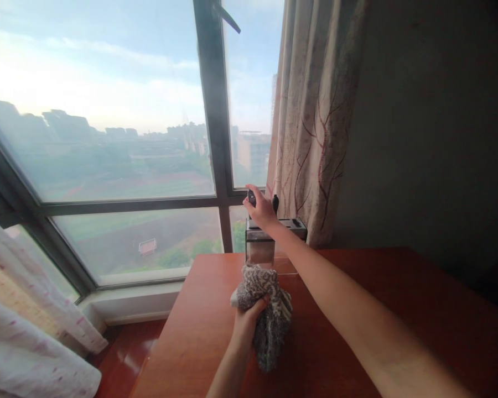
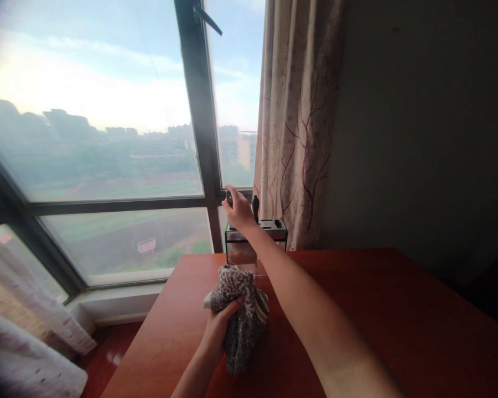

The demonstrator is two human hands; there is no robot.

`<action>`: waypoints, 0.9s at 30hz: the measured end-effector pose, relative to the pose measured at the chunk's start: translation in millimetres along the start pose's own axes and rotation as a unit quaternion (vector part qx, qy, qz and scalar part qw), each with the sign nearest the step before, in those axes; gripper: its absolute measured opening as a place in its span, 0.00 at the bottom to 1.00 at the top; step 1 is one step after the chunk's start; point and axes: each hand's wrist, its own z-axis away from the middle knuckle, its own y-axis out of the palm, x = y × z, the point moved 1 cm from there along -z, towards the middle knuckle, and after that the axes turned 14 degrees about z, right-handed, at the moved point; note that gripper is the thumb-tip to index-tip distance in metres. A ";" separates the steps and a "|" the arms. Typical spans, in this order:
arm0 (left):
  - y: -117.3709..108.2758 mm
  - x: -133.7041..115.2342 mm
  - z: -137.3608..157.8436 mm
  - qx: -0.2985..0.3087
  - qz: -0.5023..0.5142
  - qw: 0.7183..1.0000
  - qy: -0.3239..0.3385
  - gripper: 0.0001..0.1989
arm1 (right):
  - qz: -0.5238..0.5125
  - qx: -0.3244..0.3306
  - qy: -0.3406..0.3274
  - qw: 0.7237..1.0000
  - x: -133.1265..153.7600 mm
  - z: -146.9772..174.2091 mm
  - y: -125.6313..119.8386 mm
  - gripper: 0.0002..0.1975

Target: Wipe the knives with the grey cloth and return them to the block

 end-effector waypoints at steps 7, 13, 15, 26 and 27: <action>4.3 -3.9 3.7 -0.016 0.013 1.000 0.007 0.26 | 0.005 -0.015 0.036 0.999 -6.1 25.1 14.1 0.21; 6.4 -6.2 6.5 -0.017 0.041 0.999 0.000 0.25 | 0.016 -0.011 0.047 0.999 -3.4 34.6 14.1 0.24; 6.8 -7.1 6.9 -0.025 0.050 0.998 -0.019 0.25 | 0.025 -0.001 0.049 0.999 -3.1 36.4 9.0 0.28; 4.2 -7.3 7.8 0.011 0.131 0.979 -0.157 0.22 | -0.068 -0.016 0.058 0.996 -6.2 137.7 -46.3 0.17; 3.4 -6.3 8.1 0.015 0.136 0.976 -0.170 0.22 | -0.077 0.011 0.072 0.994 -8.4 151.8 -48.7 0.15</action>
